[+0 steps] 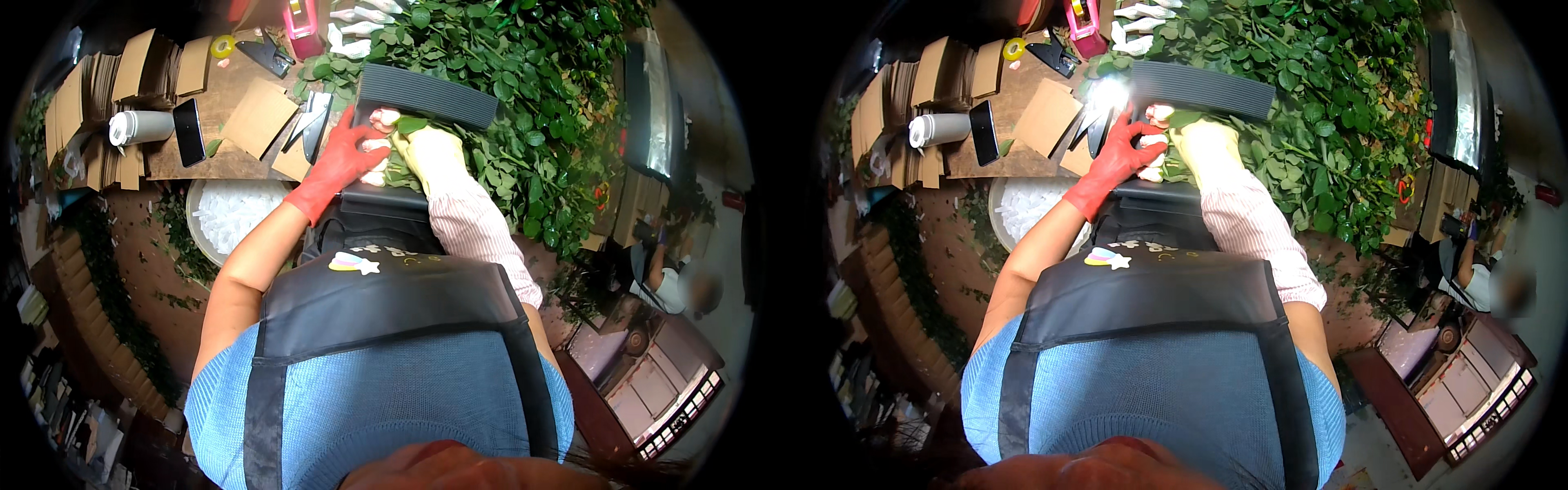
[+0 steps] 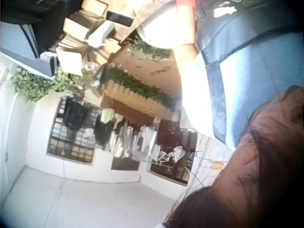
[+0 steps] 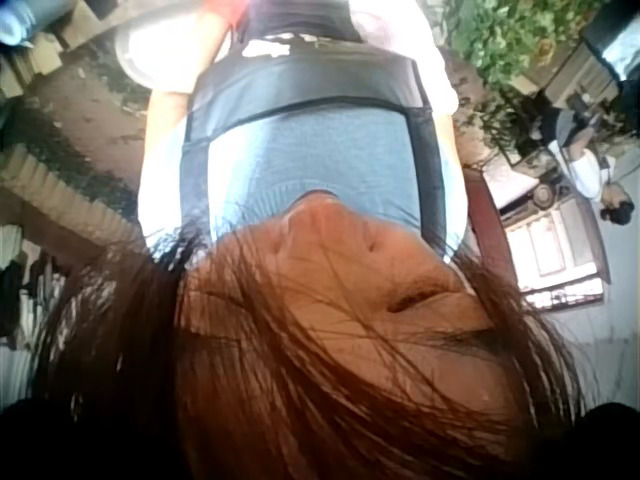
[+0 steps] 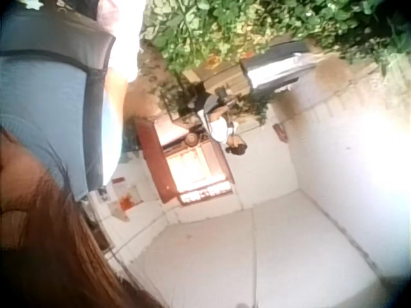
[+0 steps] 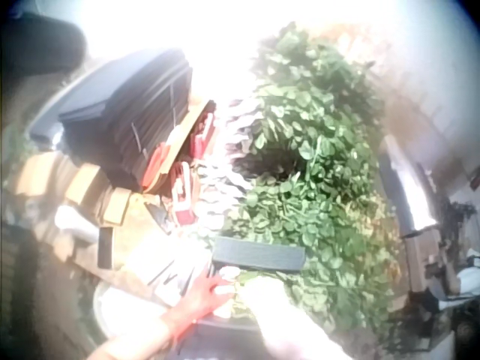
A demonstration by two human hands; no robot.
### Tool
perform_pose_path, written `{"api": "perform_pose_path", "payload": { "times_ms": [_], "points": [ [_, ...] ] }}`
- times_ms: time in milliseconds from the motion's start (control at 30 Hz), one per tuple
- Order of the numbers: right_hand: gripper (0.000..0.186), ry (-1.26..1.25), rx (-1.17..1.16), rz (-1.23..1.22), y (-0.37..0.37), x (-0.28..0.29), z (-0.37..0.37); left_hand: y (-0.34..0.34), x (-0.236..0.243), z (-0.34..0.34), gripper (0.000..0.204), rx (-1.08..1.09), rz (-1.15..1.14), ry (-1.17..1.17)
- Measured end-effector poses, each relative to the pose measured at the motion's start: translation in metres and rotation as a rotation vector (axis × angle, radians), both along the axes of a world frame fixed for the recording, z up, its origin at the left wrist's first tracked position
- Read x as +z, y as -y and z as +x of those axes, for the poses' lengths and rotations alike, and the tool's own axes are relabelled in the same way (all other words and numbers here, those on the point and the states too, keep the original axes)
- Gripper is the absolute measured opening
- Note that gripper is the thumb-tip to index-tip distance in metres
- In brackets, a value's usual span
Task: The person arranges flower stems into a black foam block, placing them into pre-cut slots. They then cover the foam with a cardboard lid and place the entire assembly into a clear plastic bag.
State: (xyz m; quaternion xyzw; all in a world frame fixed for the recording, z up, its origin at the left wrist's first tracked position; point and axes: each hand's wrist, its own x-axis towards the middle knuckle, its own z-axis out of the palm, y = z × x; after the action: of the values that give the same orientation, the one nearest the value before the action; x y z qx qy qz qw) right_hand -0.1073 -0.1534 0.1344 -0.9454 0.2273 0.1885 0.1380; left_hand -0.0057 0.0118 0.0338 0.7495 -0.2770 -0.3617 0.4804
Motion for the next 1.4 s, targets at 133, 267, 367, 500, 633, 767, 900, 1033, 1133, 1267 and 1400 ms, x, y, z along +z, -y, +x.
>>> {"api": "perform_pose_path", "payload": {
  "times_ms": [133,267,367,500,633,767,900,1033,1133,1267,1400],
  "points": [
    [0.033,-0.037,0.005,0.037,0.009,-0.020,0.005,0.000,-0.005,-0.003,0.089,0.074,0.029,-0.028],
    [0.031,-0.026,0.025,0.027,0.005,-0.016,0.005,0.010,0.002,0.004,0.109,0.014,0.084,0.069],
    [0.030,0.006,0.039,0.047,0.002,-0.001,0.003,0.020,0.017,0.010,0.108,0.038,0.117,-0.104],
    [0.029,0.169,-0.040,0.153,0.004,0.017,-0.018,0.024,0.032,0.006,0.116,0.173,-0.126,-0.261],
    [0.029,0.698,-0.177,0.372,0.004,0.014,-0.034,0.020,0.028,0.003,0.080,0.184,-0.126,-0.323],
    [0.028,0.527,-0.139,0.259,-0.001,-0.001,-0.028,0.015,0.018,0.001,0.067,0.151,0.028,0.034],
    [0.040,0.321,0.093,0.000,-0.004,-0.015,-0.019,0.012,0.016,-0.002,0.053,0.184,-0.013,-0.020],
    [0.038,0.221,0.210,-0.119,-0.006,-0.028,-0.006,0.011,0.014,0.001,0.053,0.146,0.061,0.063],
    [0.035,0.163,0.147,-0.037,-0.008,-0.023,0.005,0.010,0.007,0.005,0.052,0.134,0.049,-0.004],
    [0.037,0.482,-0.072,0.290,0.000,0.034,-0.028,0.008,-0.004,0.008,0.050,0.139,0.046,0.141],
    [0.044,0.076,-0.578,1.012,0.029,0.094,-0.127,0.006,-0.014,0.010,0.050,0.159,0.018,-0.040]
  ]
}}
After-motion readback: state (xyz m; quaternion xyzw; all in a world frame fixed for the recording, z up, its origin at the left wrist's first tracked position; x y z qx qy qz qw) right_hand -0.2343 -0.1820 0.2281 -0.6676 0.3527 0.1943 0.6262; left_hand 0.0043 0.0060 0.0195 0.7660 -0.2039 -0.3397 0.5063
